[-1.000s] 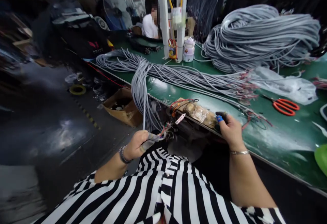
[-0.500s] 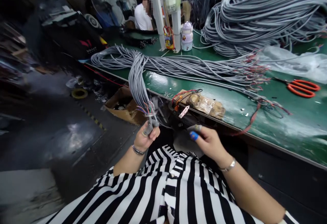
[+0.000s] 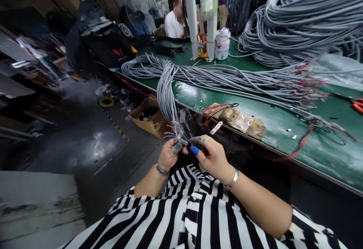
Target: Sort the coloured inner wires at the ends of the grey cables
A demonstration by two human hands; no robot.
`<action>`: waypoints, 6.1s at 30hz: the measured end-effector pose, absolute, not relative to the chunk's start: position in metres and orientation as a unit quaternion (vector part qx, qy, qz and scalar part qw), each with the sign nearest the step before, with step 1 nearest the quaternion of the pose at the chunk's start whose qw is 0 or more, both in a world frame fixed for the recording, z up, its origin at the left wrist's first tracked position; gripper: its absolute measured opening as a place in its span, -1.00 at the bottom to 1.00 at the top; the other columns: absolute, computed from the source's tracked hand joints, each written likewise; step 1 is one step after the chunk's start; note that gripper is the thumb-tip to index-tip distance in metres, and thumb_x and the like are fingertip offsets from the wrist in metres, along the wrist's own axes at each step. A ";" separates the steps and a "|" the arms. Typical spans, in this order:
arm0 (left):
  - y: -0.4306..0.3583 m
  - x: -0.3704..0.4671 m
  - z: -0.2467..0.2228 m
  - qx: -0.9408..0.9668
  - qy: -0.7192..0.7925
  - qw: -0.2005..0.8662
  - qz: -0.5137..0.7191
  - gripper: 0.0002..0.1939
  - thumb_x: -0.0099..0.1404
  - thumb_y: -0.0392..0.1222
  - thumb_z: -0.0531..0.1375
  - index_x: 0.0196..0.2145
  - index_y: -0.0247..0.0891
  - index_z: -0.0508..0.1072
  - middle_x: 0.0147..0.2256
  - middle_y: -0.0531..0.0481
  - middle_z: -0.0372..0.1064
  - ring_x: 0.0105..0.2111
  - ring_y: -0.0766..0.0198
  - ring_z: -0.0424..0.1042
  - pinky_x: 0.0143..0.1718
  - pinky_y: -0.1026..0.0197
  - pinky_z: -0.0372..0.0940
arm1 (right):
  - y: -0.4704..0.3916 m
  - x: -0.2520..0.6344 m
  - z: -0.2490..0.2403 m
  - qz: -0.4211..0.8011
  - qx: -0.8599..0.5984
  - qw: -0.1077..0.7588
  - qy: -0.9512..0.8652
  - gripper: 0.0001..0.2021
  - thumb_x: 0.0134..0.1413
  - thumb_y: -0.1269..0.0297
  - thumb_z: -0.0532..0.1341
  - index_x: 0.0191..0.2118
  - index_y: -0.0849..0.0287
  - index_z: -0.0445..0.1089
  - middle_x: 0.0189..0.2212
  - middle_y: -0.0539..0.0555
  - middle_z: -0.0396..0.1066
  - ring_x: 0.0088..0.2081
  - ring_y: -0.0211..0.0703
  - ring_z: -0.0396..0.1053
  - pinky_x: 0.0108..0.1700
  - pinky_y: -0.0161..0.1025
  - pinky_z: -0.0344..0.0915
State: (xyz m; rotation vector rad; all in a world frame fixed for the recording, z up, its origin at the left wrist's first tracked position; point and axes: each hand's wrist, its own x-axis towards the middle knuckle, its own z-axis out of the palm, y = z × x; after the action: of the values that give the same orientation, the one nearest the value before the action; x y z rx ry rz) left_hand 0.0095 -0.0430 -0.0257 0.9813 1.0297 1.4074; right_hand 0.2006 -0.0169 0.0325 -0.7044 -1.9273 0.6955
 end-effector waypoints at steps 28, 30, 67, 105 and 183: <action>-0.017 0.036 -0.025 0.296 0.430 0.531 0.667 -0.59 0.03 0.05 0.40 -0.31 -0.26 0.42 -0.51 0.12 0.39 -0.61 0.44 0.30 -0.54 0.34 0.20 | -0.027 0.190 0.021 0.292 -0.092 0.297 -0.904 -0.88 0.06 0.48 0.09 -0.30 0.14 0.30 -0.43 0.06 0.45 -0.42 -0.22 0.39 -0.32 -0.31 0.32; -0.018 0.031 -0.023 0.276 0.370 0.577 0.674 -0.58 0.00 0.05 0.43 -0.34 -0.26 0.41 -0.55 0.14 0.32 -0.61 0.44 0.27 -0.54 0.33 0.18 | -0.019 0.192 0.021 0.340 -0.169 0.361 -0.852 -0.90 0.16 0.41 0.10 -0.25 0.15 0.34 -0.40 0.07 0.47 -0.42 -0.23 0.39 -0.32 -0.32 0.33; -0.035 0.017 -0.050 0.356 0.295 0.629 0.624 -0.52 -0.07 0.16 0.44 -0.47 -0.28 0.40 -0.65 0.09 0.32 -0.65 0.35 0.30 -0.57 0.26 0.16 | -0.005 0.159 0.017 0.806 -0.335 0.409 -0.266 -0.59 -0.33 0.30 0.46 -0.25 0.18 0.39 -0.59 -0.12 0.35 -0.70 -0.53 -0.15 -0.67 -0.44 -0.29; -0.040 0.027 -0.039 0.559 0.504 0.250 0.609 -0.83 0.08 -0.18 0.38 -0.32 -0.19 0.60 -0.35 -0.08 0.52 -0.29 0.14 0.45 -0.09 0.09 0.29 | -0.003 0.202 0.017 0.195 -0.462 0.326 -0.801 -0.53 0.03 -0.25 0.18 -0.34 0.14 0.31 -0.49 0.09 0.36 -0.49 -0.12 0.29 -0.44 -0.24 0.10; -0.021 -0.015 -0.023 0.571 0.294 0.689 0.336 -0.48 0.05 0.20 0.36 -0.39 -0.42 0.57 -0.55 -0.11 0.45 -0.63 0.38 0.33 -0.57 0.33 0.22 | 0.010 0.231 0.023 0.520 -0.202 0.212 -0.802 -0.78 0.25 0.20 0.12 -0.34 0.21 0.39 -0.48 0.01 0.40 -0.46 -0.28 0.30 -0.35 -0.32 0.29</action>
State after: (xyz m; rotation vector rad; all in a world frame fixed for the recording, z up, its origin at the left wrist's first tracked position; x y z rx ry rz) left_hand -0.0146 -0.0214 -0.0229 1.2766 0.6572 0.7518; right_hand 0.2309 0.0095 0.0229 -0.5606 -2.2289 1.4456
